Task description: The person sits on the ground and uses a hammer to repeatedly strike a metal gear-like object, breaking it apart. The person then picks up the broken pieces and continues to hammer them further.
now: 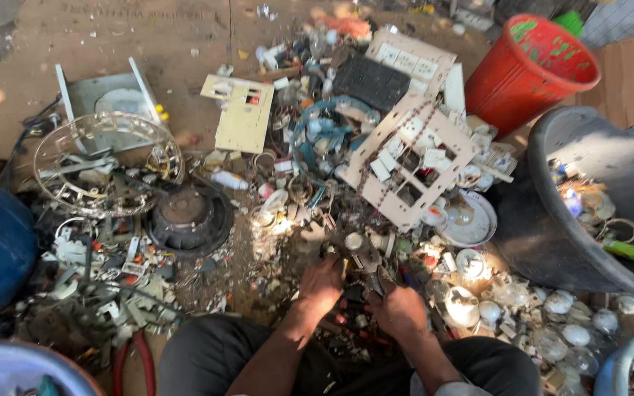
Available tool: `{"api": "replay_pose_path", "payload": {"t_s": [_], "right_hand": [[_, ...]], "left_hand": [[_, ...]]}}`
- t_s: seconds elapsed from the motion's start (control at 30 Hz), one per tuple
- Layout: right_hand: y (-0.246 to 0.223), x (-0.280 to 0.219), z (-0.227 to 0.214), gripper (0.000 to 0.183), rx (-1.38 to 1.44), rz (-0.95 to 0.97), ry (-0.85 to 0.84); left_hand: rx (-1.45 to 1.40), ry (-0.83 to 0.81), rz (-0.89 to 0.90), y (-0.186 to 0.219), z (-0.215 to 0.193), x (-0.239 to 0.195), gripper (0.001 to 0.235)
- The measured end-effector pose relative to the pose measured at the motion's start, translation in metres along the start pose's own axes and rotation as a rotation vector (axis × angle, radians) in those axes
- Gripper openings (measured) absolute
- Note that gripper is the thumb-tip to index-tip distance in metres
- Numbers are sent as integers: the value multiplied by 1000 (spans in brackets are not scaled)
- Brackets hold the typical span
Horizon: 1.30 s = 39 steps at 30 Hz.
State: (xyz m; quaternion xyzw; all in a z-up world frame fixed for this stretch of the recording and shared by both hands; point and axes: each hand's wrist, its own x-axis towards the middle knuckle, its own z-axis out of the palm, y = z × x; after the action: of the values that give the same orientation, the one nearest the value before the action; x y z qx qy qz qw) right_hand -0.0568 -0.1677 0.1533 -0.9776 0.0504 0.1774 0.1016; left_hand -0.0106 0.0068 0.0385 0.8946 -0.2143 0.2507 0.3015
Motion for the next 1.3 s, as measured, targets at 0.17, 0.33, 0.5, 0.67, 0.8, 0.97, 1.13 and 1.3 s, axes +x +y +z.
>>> {"api": "replay_pose_path", "payload": {"t_s": [0.17, 0.33, 0.5, 0.67, 0.8, 0.97, 1.13, 1.3], "right_hand": [[-6, -17, -7, 57, 330, -303, 524], [12, 0, 12, 54, 136, -314, 259], [15, 6, 4, 74, 119, -98, 180], [-8, -23, -14, 61, 332, -417, 635], [-19, -34, -15, 66, 455, 179, 108], [-15, -42, -14, 63, 492, -11, 268], [-11, -40, 0, 52, 359, -159, 377], [-2, -28, 8, 58, 197, -86, 146]], "left_hand": [[-110, -339, -227, 4, -4, 6, 35], [-143, -27, -74, 0, 1, -6, 27], [-17, -89, -108, 1, 5, -4, 27], [-220, -340, -352, 4, -8, 6, 33], [-39, -47, -169, 3, 2, -2, 33], [-133, -254, -307, -3, 15, -3, 28], [-165, -302, -403, 0, 12, 0, 22], [-111, -172, -390, 0, 15, -8, 22]]}}
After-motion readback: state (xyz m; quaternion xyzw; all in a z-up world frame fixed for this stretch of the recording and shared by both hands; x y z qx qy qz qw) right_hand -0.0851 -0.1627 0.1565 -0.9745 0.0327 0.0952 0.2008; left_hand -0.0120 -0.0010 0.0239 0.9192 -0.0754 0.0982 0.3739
